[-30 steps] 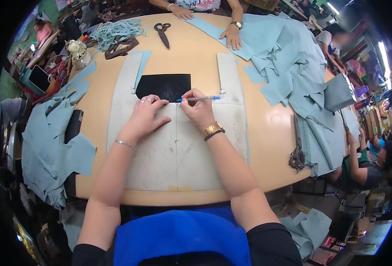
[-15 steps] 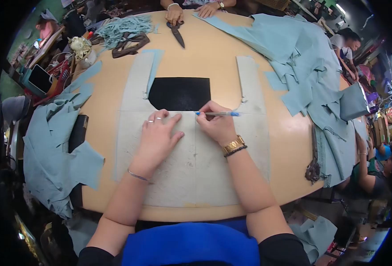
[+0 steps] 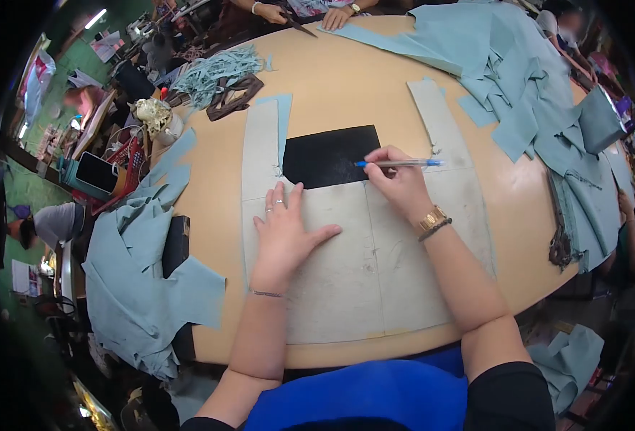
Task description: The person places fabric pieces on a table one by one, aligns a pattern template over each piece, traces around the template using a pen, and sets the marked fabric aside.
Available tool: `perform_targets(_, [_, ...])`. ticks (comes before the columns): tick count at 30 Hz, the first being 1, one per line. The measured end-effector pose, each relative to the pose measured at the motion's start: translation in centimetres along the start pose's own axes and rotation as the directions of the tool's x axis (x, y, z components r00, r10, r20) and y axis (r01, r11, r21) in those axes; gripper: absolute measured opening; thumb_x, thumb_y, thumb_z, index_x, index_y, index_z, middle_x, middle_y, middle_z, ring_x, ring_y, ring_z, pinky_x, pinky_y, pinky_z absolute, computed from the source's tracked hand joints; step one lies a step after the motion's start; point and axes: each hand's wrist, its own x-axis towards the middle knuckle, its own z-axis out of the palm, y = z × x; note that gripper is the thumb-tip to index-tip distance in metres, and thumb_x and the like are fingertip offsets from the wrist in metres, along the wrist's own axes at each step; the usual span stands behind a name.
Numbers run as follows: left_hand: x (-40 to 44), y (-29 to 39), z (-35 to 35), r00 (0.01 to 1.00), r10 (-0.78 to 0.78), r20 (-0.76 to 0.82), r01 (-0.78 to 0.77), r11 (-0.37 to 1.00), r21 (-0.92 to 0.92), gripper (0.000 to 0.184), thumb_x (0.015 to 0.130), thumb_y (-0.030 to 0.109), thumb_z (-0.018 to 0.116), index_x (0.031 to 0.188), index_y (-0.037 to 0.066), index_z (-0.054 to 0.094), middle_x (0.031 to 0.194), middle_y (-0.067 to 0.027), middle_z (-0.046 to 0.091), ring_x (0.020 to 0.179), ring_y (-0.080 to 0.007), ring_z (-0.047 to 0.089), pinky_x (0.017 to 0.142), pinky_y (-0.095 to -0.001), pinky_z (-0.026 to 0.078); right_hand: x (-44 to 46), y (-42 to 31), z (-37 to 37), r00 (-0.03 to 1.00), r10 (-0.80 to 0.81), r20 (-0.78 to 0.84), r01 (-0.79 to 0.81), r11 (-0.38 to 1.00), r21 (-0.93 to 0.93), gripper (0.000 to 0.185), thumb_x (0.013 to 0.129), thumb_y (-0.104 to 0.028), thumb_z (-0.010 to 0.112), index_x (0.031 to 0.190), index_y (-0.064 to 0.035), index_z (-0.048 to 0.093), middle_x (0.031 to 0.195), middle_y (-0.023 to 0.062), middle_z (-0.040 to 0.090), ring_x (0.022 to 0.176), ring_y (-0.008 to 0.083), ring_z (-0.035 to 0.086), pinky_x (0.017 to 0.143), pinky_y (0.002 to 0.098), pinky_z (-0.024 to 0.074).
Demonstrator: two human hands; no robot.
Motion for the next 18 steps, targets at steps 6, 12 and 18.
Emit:
perform_targets(6, [0.0,0.0,-0.1,1.0,-0.007,0.008,0.007,1.0,-0.023,0.107,0.065,0.059,0.078,0.142,0.0,0.032,0.152,-0.0212,0.026,0.142,-0.0368,0.021,0.101,-0.0727,0.025,2.2,-2.4,7.0,0.971,0.023,0.237,-0.022,1.0,-0.008,0.008,0.088,-0.01,0.063,0.09,-0.0016,0.063,0.082,0.002,0.065,0.072,0.0042,0.059,0.062,0.0198,0.0477])
perform_targets(12, [0.2,0.5,-1.0,0.996,-0.043,0.081,0.046,0.999,-0.024,0.111,0.067,0.055,0.079,0.146,0.0,0.024,0.153,-0.0214,0.023,0.143,-0.0377,0.02,0.103,-0.0726,0.023,4.4,-1.4,11.2,0.963,-0.089,0.256,0.11,0.991,-0.07,0.014,0.078,-0.013,0.065,0.083,-0.0004,0.062,0.069,0.0046,0.063,0.064,0.0079,0.058,0.058,0.0244,0.0478])
perform_targets(18, [0.2,0.5,-0.6,0.996,-0.045,0.073,0.047,0.999,-0.026,0.113,0.067,0.054,0.079,0.147,0.0,0.02,0.154,-0.0195,0.022,0.143,-0.0378,0.019,0.101,-0.074,0.024,4.5,-1.0,11.5,0.953,-0.137,0.271,0.175,0.978,-0.118,0.016,0.078,-0.015,0.064,0.082,0.0003,0.062,0.071,0.0073,0.065,0.064,0.0119,0.06,0.06,0.0263,0.0496])
